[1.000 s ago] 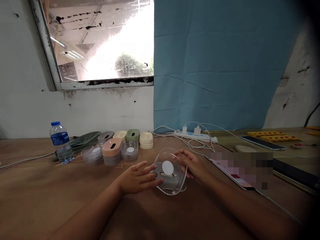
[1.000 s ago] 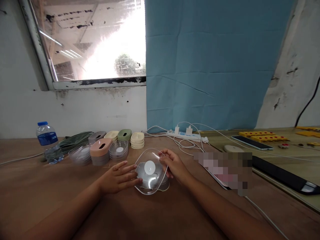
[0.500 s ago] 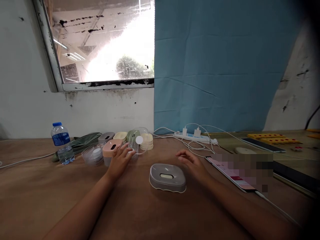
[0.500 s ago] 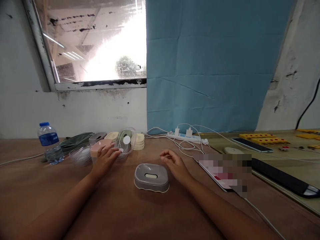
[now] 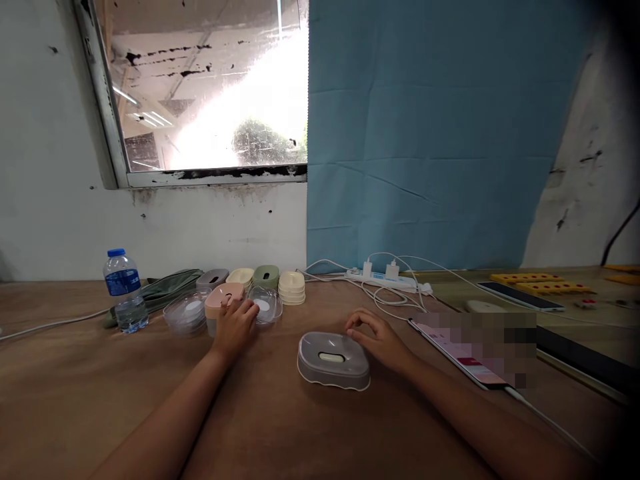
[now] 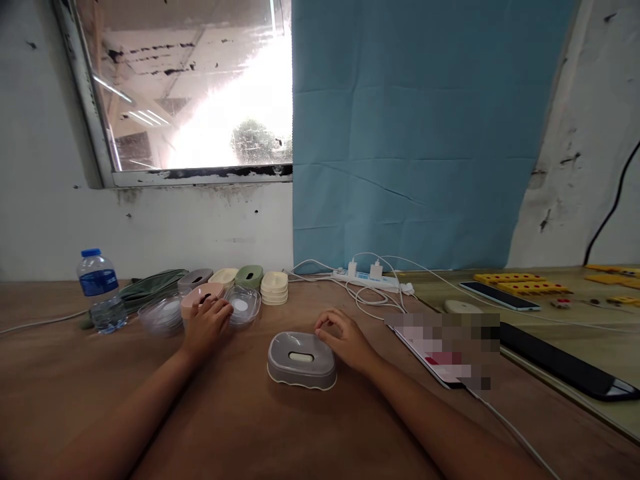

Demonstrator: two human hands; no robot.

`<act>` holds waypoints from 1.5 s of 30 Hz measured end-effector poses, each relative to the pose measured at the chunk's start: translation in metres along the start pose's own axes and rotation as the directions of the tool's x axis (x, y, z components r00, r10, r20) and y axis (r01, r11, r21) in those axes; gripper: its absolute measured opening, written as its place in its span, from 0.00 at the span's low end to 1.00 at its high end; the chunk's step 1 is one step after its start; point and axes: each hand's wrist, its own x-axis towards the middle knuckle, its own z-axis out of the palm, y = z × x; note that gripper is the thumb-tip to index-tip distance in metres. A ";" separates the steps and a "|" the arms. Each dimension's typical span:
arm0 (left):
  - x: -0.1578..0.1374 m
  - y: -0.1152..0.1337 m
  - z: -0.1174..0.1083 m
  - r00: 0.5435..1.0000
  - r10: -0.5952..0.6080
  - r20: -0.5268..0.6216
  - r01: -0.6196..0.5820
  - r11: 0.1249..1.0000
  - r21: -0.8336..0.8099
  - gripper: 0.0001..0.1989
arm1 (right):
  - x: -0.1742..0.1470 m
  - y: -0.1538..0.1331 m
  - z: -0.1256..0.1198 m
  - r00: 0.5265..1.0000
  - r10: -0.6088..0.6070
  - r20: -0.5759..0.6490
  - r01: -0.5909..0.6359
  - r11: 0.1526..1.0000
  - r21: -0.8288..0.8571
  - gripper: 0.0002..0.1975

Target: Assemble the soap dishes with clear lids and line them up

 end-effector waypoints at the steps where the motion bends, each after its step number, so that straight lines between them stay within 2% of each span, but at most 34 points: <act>1: 0.000 -0.001 0.000 1.000 -0.002 0.001 0.002 1.000 0.001 0.08 | 0.000 -0.001 0.000 1.000 -0.004 0.003 0.004 1.000 0.005 0.06; 8: 0.002 -0.015 0.006 0.996 0.085 0.028 -0.084 0.996 -0.028 0.10 | -0.002 -0.008 -0.001 0.998 -0.005 0.056 0.003 0.999 0.034 0.07; 20: 0.012 -0.028 0.016 0.997 0.074 0.021 -0.074 0.996 -0.041 0.11 | -0.005 -0.010 -0.002 0.996 -0.044 0.072 0.042 0.998 0.038 0.04; 29: 0.032 -0.033 0.007 0.998 0.028 0.059 -0.017 0.983 -0.183 0.13 | -0.005 -0.013 -0.004 0.993 -0.069 0.092 0.066 0.997 0.026 0.03; 32: 0.032 -0.033 0.005 0.996 0.055 0.073 -0.040 0.980 -0.193 0.13 | -0.005 -0.013 -0.005 0.993 -0.075 0.089 0.073 0.997 0.024 0.03; 35: 0.031 -0.031 0.002 0.985 0.115 0.127 -0.092 0.981 -0.171 0.12 | -0.005 -0.013 -0.005 0.993 -0.082 0.089 0.080 0.996 0.025 0.03; 38: 0.033 -0.027 -0.002 0.965 0.130 0.230 -0.102 0.986 -0.129 0.13 | -0.005 -0.012 -0.005 0.991 -0.094 0.091 0.092 0.995 0.024 0.02; 45: 0.047 -0.022 -0.012 0.887 0.176 0.426 -0.177 0.983 -0.039 0.20 | -0.005 -0.013 -0.005 0.992 -0.092 0.088 0.091 0.996 0.019 0.02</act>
